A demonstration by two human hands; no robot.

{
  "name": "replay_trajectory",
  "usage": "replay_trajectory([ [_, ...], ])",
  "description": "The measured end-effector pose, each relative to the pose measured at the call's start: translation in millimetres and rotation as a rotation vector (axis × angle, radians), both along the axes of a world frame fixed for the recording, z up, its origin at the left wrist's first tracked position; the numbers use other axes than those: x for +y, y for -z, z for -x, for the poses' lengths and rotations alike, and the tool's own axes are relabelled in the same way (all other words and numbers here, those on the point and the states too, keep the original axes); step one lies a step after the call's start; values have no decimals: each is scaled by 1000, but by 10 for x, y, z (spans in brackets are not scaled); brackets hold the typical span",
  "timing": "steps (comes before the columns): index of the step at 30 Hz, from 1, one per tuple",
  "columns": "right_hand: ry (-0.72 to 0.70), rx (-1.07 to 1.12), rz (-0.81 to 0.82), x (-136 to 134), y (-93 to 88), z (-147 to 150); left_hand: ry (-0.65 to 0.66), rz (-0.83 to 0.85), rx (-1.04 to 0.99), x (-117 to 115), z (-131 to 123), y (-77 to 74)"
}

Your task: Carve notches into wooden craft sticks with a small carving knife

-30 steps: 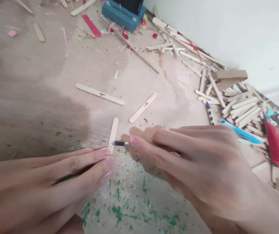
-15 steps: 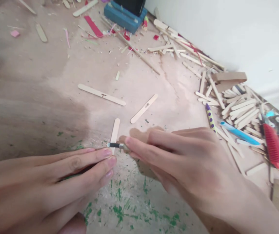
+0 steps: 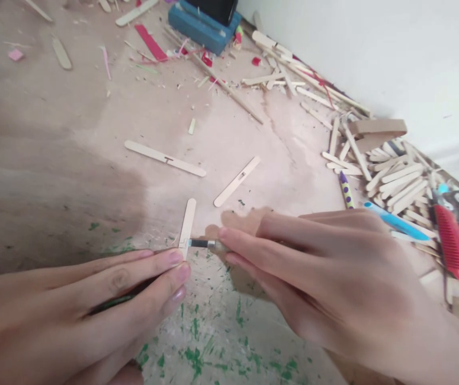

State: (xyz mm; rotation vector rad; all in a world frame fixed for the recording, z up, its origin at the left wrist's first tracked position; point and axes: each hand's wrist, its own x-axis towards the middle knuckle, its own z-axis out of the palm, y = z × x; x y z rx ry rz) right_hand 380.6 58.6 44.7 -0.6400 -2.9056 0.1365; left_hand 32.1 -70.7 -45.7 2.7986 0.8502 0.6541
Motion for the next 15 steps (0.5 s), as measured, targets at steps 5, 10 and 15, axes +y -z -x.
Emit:
replay_trajectory([
  [5,-1,-7,25,-28,-23,12,31,-173,90,62,50,-108],
  [10,10,-33,95,-109,-56,-56,51,-195,63,81,32,-123],
  [15,49,-51,36,-215,-55,-64,67,-204,99,107,20,-111],
])
